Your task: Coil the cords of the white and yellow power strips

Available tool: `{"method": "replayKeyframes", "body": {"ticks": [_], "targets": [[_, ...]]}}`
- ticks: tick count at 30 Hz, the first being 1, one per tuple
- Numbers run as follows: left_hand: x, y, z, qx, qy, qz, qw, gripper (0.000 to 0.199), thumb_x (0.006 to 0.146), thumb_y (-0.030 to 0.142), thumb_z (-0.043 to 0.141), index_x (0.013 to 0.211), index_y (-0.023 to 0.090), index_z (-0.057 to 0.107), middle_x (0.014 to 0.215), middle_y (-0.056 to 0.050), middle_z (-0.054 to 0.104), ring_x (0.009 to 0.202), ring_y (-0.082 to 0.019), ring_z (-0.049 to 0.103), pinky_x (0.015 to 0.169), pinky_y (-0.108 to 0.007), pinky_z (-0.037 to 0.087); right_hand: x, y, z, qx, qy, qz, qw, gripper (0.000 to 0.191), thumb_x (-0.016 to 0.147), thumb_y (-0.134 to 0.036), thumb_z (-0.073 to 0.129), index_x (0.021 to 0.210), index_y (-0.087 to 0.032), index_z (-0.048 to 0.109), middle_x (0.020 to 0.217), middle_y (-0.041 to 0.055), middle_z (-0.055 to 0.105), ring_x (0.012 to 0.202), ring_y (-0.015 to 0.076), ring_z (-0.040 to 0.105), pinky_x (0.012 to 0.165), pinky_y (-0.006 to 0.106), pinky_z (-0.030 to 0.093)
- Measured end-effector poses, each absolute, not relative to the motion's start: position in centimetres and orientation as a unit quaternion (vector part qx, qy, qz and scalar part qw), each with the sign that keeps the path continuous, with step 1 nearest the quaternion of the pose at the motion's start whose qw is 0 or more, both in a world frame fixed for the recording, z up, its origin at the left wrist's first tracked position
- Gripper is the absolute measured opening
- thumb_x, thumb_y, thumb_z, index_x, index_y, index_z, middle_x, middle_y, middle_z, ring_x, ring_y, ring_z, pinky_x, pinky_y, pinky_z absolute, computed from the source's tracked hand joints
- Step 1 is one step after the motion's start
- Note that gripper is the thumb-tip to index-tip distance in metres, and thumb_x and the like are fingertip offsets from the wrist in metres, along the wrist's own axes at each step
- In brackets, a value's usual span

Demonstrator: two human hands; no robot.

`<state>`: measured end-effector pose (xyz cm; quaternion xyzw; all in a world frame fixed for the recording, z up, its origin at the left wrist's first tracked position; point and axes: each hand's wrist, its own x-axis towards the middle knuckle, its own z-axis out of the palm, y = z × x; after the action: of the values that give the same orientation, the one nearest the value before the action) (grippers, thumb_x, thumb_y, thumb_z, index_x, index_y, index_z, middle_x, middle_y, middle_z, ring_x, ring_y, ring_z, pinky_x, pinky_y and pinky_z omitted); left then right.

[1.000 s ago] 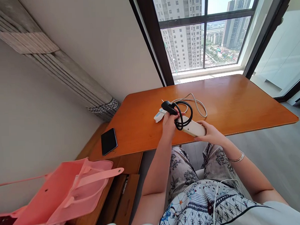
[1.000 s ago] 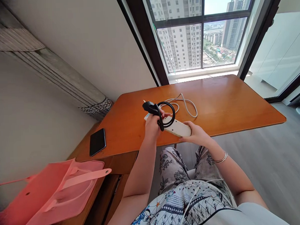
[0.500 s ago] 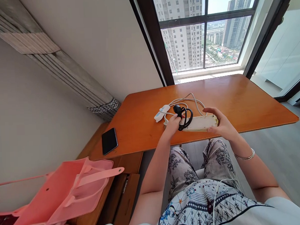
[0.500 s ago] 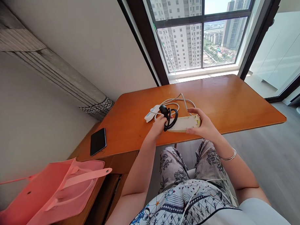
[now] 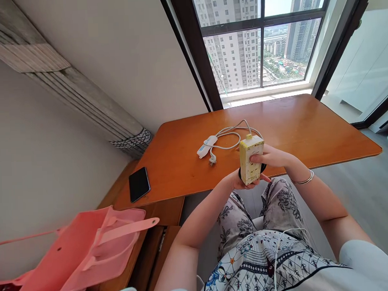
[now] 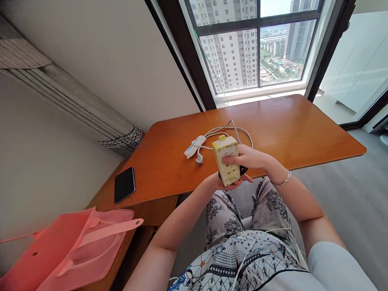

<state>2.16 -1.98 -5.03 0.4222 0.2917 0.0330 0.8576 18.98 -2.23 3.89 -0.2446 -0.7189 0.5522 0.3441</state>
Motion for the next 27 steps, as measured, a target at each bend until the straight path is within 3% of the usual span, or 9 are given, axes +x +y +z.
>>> {"method": "replayKeyframes", "body": {"ticks": [3,5,7,10,13,18,25,27], "targets": [[1.6,-1.8,-4.8,0.443,0.314,0.042,0.839,0.057,0.077,0.066,0.058,0.093,0.014,0.074,0.054,-0.008,0.062,0.042,-0.016,0.051,0.038,-0.025,0.029,18.8,-1.4,3.0,-0.262,-0.66,0.605,0.362,0.048,0.067,-0.061,0.078,0.082,-0.016,0.073,0.082,0.0033,0.075,0.074,0.0188,0.071,0.064,0.028,0.059],[1.3,-1.6,-4.5,0.449,0.333,0.081,0.825,0.058,0.076,0.067,0.059,0.096,0.015,0.074,0.074,-0.014,0.074,0.058,-0.024,0.066,0.045,-0.028,0.04,18.7,-0.8,2.0,-0.3,-0.586,0.633,0.407,0.053,0.064,-0.065,0.079,0.079,-0.015,0.071,0.077,0.0044,0.075,0.066,0.0177,0.07,0.057,0.026,0.057],[1.2,-1.5,-4.4,0.429,0.354,0.165,0.814,0.059,0.077,0.069,0.059,0.102,0.018,0.074,0.091,-0.015,0.077,0.072,-0.028,0.072,0.055,-0.032,0.048,18.8,-0.2,1.0,-0.342,-0.493,0.655,0.459,0.053,0.065,-0.065,0.08,0.078,-0.015,0.068,0.073,0.005,0.074,0.06,0.0161,0.068,0.052,0.024,0.056],[1.3,-1.5,-4.6,0.384,0.385,0.292,0.787,0.064,0.079,0.075,0.053,0.104,0.02,0.073,0.096,-0.013,0.077,0.082,-0.027,0.072,0.07,-0.037,0.053,19.4,0.7,0.0,-0.378,-0.368,0.672,0.52,0.045,0.073,-0.057,0.079,0.084,-0.016,0.065,0.071,0.0044,0.073,0.055,0.0153,0.067,0.05,0.025,0.057],[1.9,-1.9,-5.3,0.385,0.411,0.372,0.738,0.065,0.077,0.077,0.056,0.098,0.017,0.072,0.094,-0.012,0.076,0.086,-0.024,0.07,0.075,-0.033,0.052,19.9,1.1,-0.4,-0.381,-0.293,0.679,0.555,0.037,0.077,-0.046,0.08,0.092,-0.017,0.063,0.073,0.0032,0.073,0.056,0.016,0.068,0.052,0.028,0.061],[3.4,-2.4,-5.9,0.447,0.435,0.507,0.595,0.05,0.058,0.041,0.089,0.094,0.016,0.066,0.103,-0.009,0.071,0.095,-0.021,0.066,0.077,-0.028,0.05,19.7,0.9,-1.3,-0.37,-0.18,0.678,0.61,0.036,0.077,-0.045,0.079,0.098,-0.021,0.063,0.082,0.003,0.074,0.072,0.0207,0.073,0.067,0.037,0.066],[3.1,-2.0,-5.1,0.449,0.317,0.518,0.655,0.068,0.049,0.033,0.094,0.107,0.019,0.06,0.112,-0.01,0.071,0.101,-0.023,0.067,0.084,-0.031,0.051,19.3,0.5,-3.6,-0.327,-0.213,0.671,0.631,0.042,0.077,-0.051,0.076,0.105,-0.023,0.063,0.091,0.0036,0.076,0.09,0.0227,0.073,0.072,0.037,0.065],[2.7,-1.9,-5.1,0.453,0.316,0.502,0.666,0.066,0.049,0.03,0.094,0.105,0.018,0.062,0.106,-0.01,0.073,0.098,-0.022,0.067,0.084,-0.031,0.05,19.3,0.5,-3.6,-0.329,-0.217,0.652,0.648,0.041,0.078,-0.051,0.076,0.106,-0.024,0.063,0.093,0.003,0.076,0.095,0.0223,0.073,0.073,0.036,0.065]]}}
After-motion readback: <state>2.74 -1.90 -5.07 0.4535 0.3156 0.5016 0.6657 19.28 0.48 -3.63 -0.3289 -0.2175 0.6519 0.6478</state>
